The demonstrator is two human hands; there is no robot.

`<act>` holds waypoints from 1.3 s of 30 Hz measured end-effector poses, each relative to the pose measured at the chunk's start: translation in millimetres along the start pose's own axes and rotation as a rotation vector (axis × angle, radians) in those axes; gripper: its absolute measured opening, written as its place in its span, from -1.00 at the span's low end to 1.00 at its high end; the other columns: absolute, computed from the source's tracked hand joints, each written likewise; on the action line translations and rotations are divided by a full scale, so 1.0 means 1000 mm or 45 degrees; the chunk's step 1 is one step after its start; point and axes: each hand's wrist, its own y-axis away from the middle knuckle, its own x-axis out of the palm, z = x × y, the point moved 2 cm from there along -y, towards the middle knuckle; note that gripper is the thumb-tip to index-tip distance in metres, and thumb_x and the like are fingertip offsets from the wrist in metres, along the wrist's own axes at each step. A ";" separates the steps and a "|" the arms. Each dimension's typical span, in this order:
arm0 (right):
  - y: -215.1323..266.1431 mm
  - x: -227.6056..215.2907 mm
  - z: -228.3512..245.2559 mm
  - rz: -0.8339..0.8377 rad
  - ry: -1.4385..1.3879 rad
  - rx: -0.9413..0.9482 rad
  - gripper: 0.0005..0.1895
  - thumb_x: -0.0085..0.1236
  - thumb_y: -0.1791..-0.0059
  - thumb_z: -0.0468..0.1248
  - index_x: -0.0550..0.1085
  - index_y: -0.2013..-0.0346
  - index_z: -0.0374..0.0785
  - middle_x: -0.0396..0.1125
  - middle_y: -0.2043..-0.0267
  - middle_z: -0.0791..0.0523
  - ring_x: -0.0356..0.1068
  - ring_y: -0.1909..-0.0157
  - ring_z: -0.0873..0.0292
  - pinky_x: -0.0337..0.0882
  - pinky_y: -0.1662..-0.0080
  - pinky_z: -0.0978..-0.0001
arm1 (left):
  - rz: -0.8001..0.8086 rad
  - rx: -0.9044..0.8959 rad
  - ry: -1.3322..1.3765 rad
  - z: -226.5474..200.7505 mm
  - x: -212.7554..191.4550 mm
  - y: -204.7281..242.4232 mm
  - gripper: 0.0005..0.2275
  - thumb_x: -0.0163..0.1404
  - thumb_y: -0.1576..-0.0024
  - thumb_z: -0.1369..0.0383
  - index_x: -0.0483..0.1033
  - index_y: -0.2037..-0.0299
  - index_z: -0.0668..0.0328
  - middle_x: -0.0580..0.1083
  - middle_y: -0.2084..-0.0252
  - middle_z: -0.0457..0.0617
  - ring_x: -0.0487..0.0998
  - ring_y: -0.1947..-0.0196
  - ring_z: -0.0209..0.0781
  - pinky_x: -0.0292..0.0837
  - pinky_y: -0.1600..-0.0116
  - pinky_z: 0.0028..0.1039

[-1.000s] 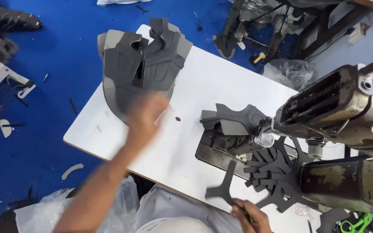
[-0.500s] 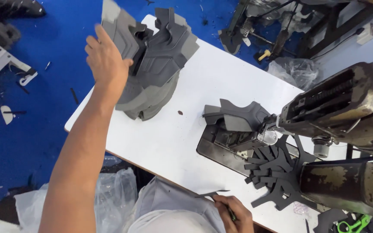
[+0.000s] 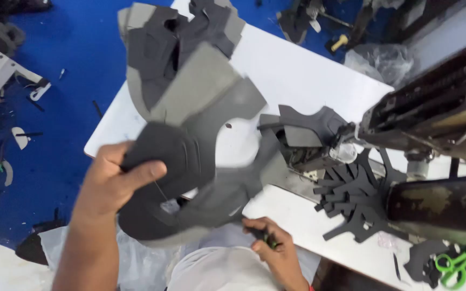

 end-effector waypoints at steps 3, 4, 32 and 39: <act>0.037 -0.067 -0.163 -0.379 -0.274 -0.108 -0.77 0.32 0.02 -0.29 0.44 0.32 -0.39 0.38 0.38 0.10 0.29 0.42 0.31 0.27 0.42 0.48 | 0.268 -0.044 0.337 0.041 0.028 0.003 -0.72 0.26 -0.06 0.45 0.62 0.08 0.52 0.63 0.18 0.04 0.60 0.18 -0.29 0.52 0.04 -0.46; 0.040 -0.070 -0.149 -0.407 -0.277 -0.103 -0.77 0.32 0.02 -0.29 0.44 0.32 -0.39 0.38 0.38 0.10 0.29 0.42 0.31 0.27 0.42 0.48 | 0.296 -0.054 0.340 0.045 0.044 0.001 -0.72 0.26 -0.06 0.45 0.62 0.08 0.52 0.63 0.18 0.04 0.60 0.18 -0.29 0.52 0.04 -0.46; 0.097 -0.125 0.032 -1.288 -0.254 -0.740 -0.75 0.05 -0.21 -0.46 0.41 -0.19 -0.39 0.44 0.24 0.03 0.29 0.47 0.40 0.28 0.39 0.57 | 0.601 0.046 0.206 0.082 0.256 -0.015 -0.41 0.27 -0.11 0.32 0.30 -0.30 0.33 0.55 -0.09 0.00 0.55 -0.08 -0.29 0.48 -0.22 -0.44; 0.051 -0.069 0.035 -1.008 0.080 -0.197 -0.75 0.17 -0.05 -0.43 0.53 -0.03 -0.38 0.51 0.27 0.12 0.25 0.47 0.44 0.23 0.44 0.61 | 0.675 0.209 0.092 0.072 0.255 -0.007 -0.32 0.32 -0.04 0.24 0.24 -0.29 0.31 0.58 -0.04 0.04 0.59 -0.04 -0.28 0.52 -0.14 -0.43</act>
